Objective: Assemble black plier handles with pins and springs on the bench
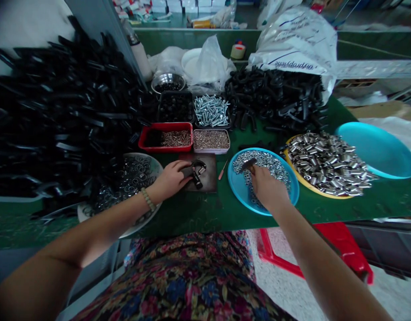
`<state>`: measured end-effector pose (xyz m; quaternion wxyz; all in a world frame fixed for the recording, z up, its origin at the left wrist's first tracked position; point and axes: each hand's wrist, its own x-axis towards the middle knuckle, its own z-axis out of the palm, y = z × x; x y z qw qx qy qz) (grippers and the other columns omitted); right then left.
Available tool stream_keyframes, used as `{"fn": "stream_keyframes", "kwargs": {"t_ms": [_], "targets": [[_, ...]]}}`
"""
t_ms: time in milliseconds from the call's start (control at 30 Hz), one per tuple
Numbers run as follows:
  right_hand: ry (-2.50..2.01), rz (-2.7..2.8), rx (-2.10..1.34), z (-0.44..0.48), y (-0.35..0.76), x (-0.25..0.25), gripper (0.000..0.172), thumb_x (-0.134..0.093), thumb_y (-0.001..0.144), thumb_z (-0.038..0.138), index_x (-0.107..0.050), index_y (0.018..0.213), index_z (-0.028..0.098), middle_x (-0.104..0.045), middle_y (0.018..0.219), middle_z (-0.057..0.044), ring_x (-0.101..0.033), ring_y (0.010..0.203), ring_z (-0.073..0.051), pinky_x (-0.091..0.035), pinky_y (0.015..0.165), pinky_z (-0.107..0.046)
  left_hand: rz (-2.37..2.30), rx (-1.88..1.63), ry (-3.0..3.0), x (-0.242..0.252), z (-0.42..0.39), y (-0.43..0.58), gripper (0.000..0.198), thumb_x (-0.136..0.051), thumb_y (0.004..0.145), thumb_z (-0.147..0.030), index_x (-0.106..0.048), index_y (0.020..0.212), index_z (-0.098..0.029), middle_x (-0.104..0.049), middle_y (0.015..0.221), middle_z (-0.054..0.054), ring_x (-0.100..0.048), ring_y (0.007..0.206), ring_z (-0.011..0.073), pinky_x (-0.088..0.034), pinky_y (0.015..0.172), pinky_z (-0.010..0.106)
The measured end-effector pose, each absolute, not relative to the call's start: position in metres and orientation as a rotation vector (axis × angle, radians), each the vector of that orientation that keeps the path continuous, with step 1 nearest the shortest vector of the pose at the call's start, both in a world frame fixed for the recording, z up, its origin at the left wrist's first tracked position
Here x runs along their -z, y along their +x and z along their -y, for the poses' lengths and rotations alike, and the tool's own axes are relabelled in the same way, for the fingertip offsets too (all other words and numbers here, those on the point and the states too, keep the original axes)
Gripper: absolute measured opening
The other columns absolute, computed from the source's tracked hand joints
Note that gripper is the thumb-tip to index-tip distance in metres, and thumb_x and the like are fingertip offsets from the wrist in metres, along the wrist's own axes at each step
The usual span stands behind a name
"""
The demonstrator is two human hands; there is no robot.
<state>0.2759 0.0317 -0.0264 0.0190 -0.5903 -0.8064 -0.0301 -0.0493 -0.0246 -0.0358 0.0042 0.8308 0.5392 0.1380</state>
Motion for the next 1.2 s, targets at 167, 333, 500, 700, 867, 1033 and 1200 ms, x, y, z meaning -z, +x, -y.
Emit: {"fn": "stream_keyframes", "kwargs": {"t_ms": [167, 333, 500, 700, 867, 1033, 1200], "targets": [[-1.410, 2.460, -0.363, -0.012, 0.207, -0.003, 0.029, -0.034, 0.096, 0.031, -0.053, 0.113, 0.017, -0.069, 0.094, -0.012, -0.067, 0.079, -0.025, -0.047, 0.065, -0.032, -1.714, -0.484, 2.466, 0.042, 0.037, -0.054, 0.045, -0.060, 0.086, -0.032, -0.056, 0.130, -0.023, -0.053, 0.133, 0.010, -0.047, 0.124, 0.0262, -0.029, 0.113, 0.052], [-1.375, 2.472, -0.425, -0.019, 0.176, -0.011, 0.025, -0.033, 0.096, 0.029, -0.051, 0.109, 0.018, -0.070, 0.094, -0.011, -0.067, 0.077, -0.023, -0.045, 0.064, -0.031, -1.702, -0.523, 2.427, 0.042, 0.036, -0.054, 0.042, -0.058, 0.087, -0.033, -0.057, 0.128, -0.023, -0.053, 0.133, 0.010, -0.046, 0.125, 0.0253, -0.027, 0.114, 0.050], [-1.277, 2.529, -0.432, -0.017, 0.160, -0.012, 0.024, -0.031, 0.098, 0.030, -0.050, 0.107, 0.021, -0.070, 0.094, -0.010, -0.066, 0.075, -0.021, -0.044, 0.062, -0.030, -1.693, -0.617, 2.317, 0.042, 0.033, -0.055, 0.051, -0.063, 0.084, -0.032, -0.051, 0.131, -0.016, -0.057, 0.127, 0.012, -0.050, 0.122, 0.0253, -0.030, 0.112, 0.047], [-1.324, 2.678, -0.483, -0.015, 0.151, -0.010, 0.023, -0.036, 0.097, 0.031, -0.052, 0.109, 0.019, -0.071, 0.089, -0.010, -0.066, 0.070, -0.021, -0.042, 0.058, -0.029, -1.695, -0.739, 2.175, 0.043, 0.033, -0.055, 0.062, -0.067, 0.080, -0.029, -0.041, 0.135, -0.015, -0.057, 0.129, 0.012, -0.050, 0.122, 0.0246, -0.033, 0.110, 0.044], [-1.828, 2.404, -0.040, -0.025, 0.221, 0.008, 0.037, -0.030, 0.098, 0.037, -0.052, 0.120, 0.017, -0.068, 0.099, -0.015, -0.066, 0.073, -0.027, -0.044, 0.057, -0.035, -1.723, -0.400, 2.399, 0.040, 0.044, -0.044, 0.042, -0.049, 0.090, -0.019, -0.051, 0.132, -0.016, -0.058, 0.124, 0.013, -0.048, 0.118, 0.0277, -0.040, 0.100, 0.045], [-1.801, 2.423, 0.423, -0.051, 0.263, 0.019, 0.038, -0.038, 0.095, 0.036, -0.058, 0.118, 0.014, -0.063, 0.107, -0.021, -0.060, 0.092, -0.035, -0.046, 0.069, -0.045, -1.623, -0.552, 2.130, 0.024, 0.033, -0.030, 0.032, -0.042, 0.094, -0.019, -0.059, 0.120, -0.013, -0.062, 0.113, 0.012, -0.058, 0.102, 0.0208, -0.047, 0.091, 0.033], [-1.367, 2.592, 0.279, -0.112, 0.199, 0.008, 0.030, -0.045, 0.094, 0.032, -0.066, 0.110, 0.018, -0.066, 0.102, -0.013, -0.057, 0.096, -0.026, -0.043, 0.079, -0.037, -1.747, -0.370, 1.902, 0.021, 0.022, -0.030, 0.029, -0.039, 0.096, -0.029, -0.064, 0.091, -0.015, -0.067, 0.083, 0.007, -0.063, 0.075, 0.0184, -0.050, 0.069, 0.029]]}}
